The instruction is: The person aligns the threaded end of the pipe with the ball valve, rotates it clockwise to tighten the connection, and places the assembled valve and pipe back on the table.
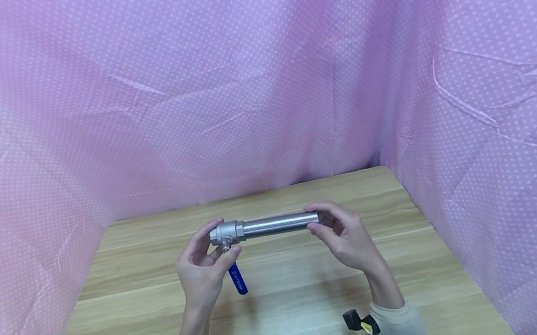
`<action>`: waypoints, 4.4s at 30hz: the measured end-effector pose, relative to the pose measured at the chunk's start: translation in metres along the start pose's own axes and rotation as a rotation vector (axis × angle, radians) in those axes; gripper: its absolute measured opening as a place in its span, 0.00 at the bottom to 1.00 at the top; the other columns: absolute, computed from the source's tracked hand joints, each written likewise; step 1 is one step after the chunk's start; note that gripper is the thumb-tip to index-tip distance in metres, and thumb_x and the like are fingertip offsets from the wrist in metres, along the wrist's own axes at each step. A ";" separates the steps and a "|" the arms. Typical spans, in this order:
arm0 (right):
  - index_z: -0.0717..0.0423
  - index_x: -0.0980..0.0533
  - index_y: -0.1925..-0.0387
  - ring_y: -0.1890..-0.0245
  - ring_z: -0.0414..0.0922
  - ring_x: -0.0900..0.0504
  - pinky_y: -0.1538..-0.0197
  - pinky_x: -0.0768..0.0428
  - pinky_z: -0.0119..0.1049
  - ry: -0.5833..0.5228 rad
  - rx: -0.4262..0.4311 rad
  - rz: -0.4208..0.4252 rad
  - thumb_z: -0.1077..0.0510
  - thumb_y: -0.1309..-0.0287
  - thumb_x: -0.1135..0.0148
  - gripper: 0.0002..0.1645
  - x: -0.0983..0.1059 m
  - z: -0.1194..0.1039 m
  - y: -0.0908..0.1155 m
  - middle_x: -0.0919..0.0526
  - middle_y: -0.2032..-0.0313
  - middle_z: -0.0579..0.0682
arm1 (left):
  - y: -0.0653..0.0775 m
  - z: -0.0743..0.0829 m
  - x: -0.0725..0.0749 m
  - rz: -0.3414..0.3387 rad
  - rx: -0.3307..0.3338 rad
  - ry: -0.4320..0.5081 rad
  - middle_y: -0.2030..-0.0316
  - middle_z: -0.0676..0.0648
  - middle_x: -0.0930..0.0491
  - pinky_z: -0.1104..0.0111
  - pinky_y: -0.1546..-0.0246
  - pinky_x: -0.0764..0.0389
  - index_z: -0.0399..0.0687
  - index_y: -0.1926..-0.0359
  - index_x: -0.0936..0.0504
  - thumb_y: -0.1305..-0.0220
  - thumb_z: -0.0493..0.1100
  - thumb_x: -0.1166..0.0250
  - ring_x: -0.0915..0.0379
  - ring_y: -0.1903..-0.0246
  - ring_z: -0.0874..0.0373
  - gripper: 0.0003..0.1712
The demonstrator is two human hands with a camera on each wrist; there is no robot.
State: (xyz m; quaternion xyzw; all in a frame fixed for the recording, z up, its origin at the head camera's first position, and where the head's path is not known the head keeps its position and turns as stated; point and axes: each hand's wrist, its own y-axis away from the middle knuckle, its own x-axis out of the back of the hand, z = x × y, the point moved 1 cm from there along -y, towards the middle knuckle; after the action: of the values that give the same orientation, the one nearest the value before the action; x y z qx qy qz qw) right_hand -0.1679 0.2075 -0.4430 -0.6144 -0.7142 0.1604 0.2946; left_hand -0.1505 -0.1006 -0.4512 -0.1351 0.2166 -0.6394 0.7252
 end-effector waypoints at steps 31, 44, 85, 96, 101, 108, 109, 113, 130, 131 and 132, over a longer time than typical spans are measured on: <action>0.73 0.18 0.40 0.57 0.36 0.15 0.64 0.15 0.25 -0.059 0.110 -0.025 0.88 0.43 0.32 0.30 -0.001 0.003 -0.001 0.13 0.46 0.48 | 0.000 0.000 0.000 -0.003 -0.001 0.013 0.36 0.19 0.20 0.59 0.38 0.04 0.33 0.35 0.14 0.49 0.19 0.19 0.13 0.38 0.57 0.38; 0.75 0.19 0.40 0.50 0.37 0.13 0.50 0.10 0.23 -0.094 0.133 -0.027 0.89 0.44 0.33 0.30 -0.001 0.005 -0.001 0.12 0.46 0.52 | 0.000 -0.001 0.000 -0.007 -0.005 0.014 0.36 0.20 0.19 0.59 0.37 0.05 0.32 0.34 0.15 0.48 0.19 0.19 0.13 0.38 0.58 0.38; 0.73 0.17 0.42 0.55 0.32 0.15 0.57 0.11 0.21 0.058 0.090 0.000 0.86 0.41 0.32 0.26 -0.001 0.000 -0.001 0.11 0.51 0.53 | 0.001 0.000 0.000 -0.037 -0.022 0.003 0.34 0.29 0.17 0.58 0.37 0.05 0.33 0.33 0.15 0.48 0.19 0.19 0.13 0.36 0.56 0.39; 0.73 0.17 0.42 0.54 0.31 0.13 0.55 0.10 0.20 0.057 0.090 0.002 0.86 0.41 0.33 0.26 -0.002 0.001 -0.002 0.10 0.50 0.53 | 0.002 0.003 0.000 -0.017 -0.004 0.014 0.35 0.27 0.17 0.58 0.37 0.05 0.32 0.34 0.15 0.49 0.18 0.19 0.12 0.37 0.58 0.38; 0.71 0.16 0.41 0.57 0.31 0.14 0.61 0.11 0.21 0.064 0.063 0.006 0.85 0.39 0.31 0.25 -0.003 0.003 0.000 0.10 0.52 0.58 | 0.002 0.001 0.002 0.003 -0.010 -0.008 0.35 0.27 0.16 0.60 0.39 0.04 0.32 0.35 0.14 0.50 0.19 0.18 0.12 0.38 0.57 0.38; 0.71 0.17 0.39 0.58 0.31 0.14 0.64 0.12 0.22 0.081 0.017 -0.023 0.82 0.37 0.30 0.25 -0.001 0.010 0.004 0.10 0.54 0.57 | 0.000 -0.003 0.005 -0.018 0.016 -0.082 0.35 0.31 0.14 0.64 0.40 0.04 0.39 0.34 0.13 0.47 0.23 0.16 0.12 0.39 0.59 0.38; 0.72 0.17 0.39 0.57 0.30 0.14 0.63 0.12 0.22 0.072 0.009 -0.031 0.82 0.37 0.30 0.25 0.000 0.011 0.004 0.11 0.52 0.57 | 0.000 -0.004 0.005 -0.024 0.029 -0.091 0.36 0.33 0.14 0.64 0.40 0.04 0.40 0.34 0.12 0.47 0.24 0.15 0.11 0.39 0.58 0.38; 0.73 0.19 0.38 0.55 0.33 0.14 0.61 0.12 0.22 0.048 0.013 -0.066 0.81 0.36 0.30 0.25 0.003 0.017 0.004 0.13 0.48 0.61 | -0.004 -0.007 0.008 -0.054 0.101 -0.118 0.36 0.39 0.12 0.63 0.38 0.05 0.47 0.34 0.11 0.46 0.29 0.12 0.11 0.38 0.56 0.38; 0.65 0.16 0.40 0.56 0.34 0.12 0.50 0.07 0.23 0.153 -0.122 -0.189 0.75 0.34 0.25 0.22 0.001 0.051 0.004 0.09 0.51 0.60 | -0.016 -0.040 0.032 -0.206 0.451 -0.152 0.32 0.39 0.13 0.65 0.39 0.06 0.53 0.30 0.12 0.47 0.40 0.09 0.12 0.34 0.39 0.42; 0.65 0.16 0.40 0.56 0.35 0.12 0.49 0.07 0.24 0.162 -0.127 -0.199 0.75 0.34 0.25 0.22 0.000 0.054 0.003 0.09 0.51 0.60 | -0.016 -0.044 0.033 -0.214 0.468 -0.155 0.32 0.39 0.13 0.65 0.39 0.06 0.53 0.30 0.12 0.47 0.41 0.08 0.12 0.34 0.39 0.42; 0.65 0.15 0.41 0.56 0.36 0.12 0.48 0.07 0.24 0.174 -0.129 -0.206 0.75 0.34 0.25 0.22 0.000 0.057 0.004 0.09 0.52 0.60 | -0.017 -0.047 0.035 -0.222 0.485 -0.165 0.33 0.39 0.12 0.66 0.39 0.05 0.53 0.31 0.11 0.48 0.42 0.08 0.11 0.34 0.40 0.42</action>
State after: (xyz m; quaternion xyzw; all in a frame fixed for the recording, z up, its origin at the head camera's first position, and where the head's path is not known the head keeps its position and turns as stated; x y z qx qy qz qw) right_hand -0.2005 0.2159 -0.4895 -0.5670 -0.7541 0.0290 0.3301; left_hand -0.1845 -0.1335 -0.4889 -0.0320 -0.0186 -0.7348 0.6772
